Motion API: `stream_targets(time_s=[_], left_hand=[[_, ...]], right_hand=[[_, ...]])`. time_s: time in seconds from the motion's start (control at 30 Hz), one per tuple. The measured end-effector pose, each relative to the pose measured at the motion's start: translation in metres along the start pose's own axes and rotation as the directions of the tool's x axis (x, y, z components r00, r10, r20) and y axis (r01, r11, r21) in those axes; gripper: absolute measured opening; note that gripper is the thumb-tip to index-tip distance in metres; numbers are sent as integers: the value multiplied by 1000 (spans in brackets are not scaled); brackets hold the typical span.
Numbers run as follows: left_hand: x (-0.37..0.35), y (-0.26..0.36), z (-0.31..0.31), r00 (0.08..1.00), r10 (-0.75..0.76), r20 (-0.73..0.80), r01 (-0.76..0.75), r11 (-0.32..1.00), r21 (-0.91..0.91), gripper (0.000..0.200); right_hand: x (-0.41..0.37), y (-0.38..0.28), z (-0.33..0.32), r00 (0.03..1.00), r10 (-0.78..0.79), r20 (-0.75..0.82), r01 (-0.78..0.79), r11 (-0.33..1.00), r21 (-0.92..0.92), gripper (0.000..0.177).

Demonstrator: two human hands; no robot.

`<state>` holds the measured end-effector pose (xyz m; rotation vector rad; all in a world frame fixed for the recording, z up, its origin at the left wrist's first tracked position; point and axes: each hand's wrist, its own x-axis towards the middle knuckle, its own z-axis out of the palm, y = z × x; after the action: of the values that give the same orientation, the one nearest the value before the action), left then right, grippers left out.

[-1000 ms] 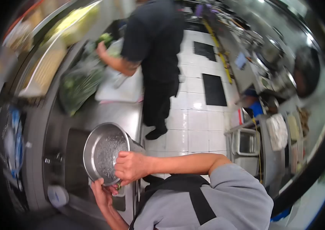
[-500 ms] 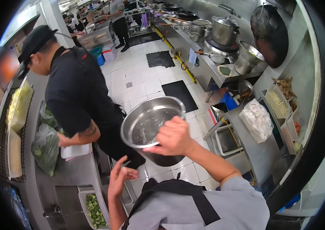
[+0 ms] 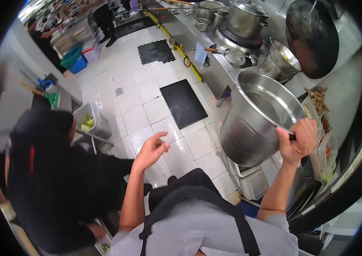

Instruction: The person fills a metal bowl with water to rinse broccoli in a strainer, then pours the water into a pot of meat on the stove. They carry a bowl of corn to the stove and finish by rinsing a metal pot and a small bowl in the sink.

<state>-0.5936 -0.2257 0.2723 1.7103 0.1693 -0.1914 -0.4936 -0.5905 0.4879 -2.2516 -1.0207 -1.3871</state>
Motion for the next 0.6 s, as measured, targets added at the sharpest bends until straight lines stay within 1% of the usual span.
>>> stream_targets(time_s=[0.03, 0.1, 0.13, 0.23, 0.27, 0.3, 0.37, 0.4, 0.5, 0.53, 0.57, 0.6], left_hand=[[35, 14, -4, 999, 15, 35, -17, 998, 53, 51], [99, 46, -8, 997, 24, 80, -27, 999, 36, 51], [136, 60, -10, 994, 34, 102, -37, 999, 29, 51], [236, 73, -17, 979, 108, 175, -121, 991, 63, 50], [269, 79, -19, 975, 122, 188, -134, 990, 49, 49], [306, 87, -25, 971, 132, 199, -149, 986, 74, 48], [354, 107, -29, 969, 121, 216, -146, 984, 106, 45], [383, 120, -32, 965, 133, 227, -154, 985, 76, 42], [472, 173, -42, 915, 283, 287, -328, 937, 122, 38], [507, 191, -43, 885, 375, 276, -430, 885, 176, 30], [541, 218, -41, 850, 448, 278, -518, 806, 287, 21], [583, 238, -43, 786, 526, 325, -617, 701, 358, 14]], right_hand=[[6, 17, 7, 1000, 7, -8, -7, 1000, -19, 54], [19, 52, 24, 999, 20, -34, -22, 998, -58, 55], [24, 69, 32, 999, 40, -17, -41, 997, -63, 57], [32, 115, 67, 991, 92, -101, -98, 994, -53, 58], [33, 134, 76, 992, 87, -92, -91, 995, -40, 62], [38, 151, 90, 991, 102, -86, -108, 992, -70, 62], [47, 174, 108, 990, 138, -40, -142, 983, -113, 64], [50, 190, 119, 991, 127, -37, -131, 983, -127, 64], [68, 226, 143, 989, 145, 12, -140, 971, -192, 63], [75, 236, 150, 989, 145, 9, -140, 968, -209, 62], [83, 247, 157, 990, 143, 2, -139, 964, -227, 62], [89, 256, 166, 990, 143, -9, -141, 959, -245, 62]])
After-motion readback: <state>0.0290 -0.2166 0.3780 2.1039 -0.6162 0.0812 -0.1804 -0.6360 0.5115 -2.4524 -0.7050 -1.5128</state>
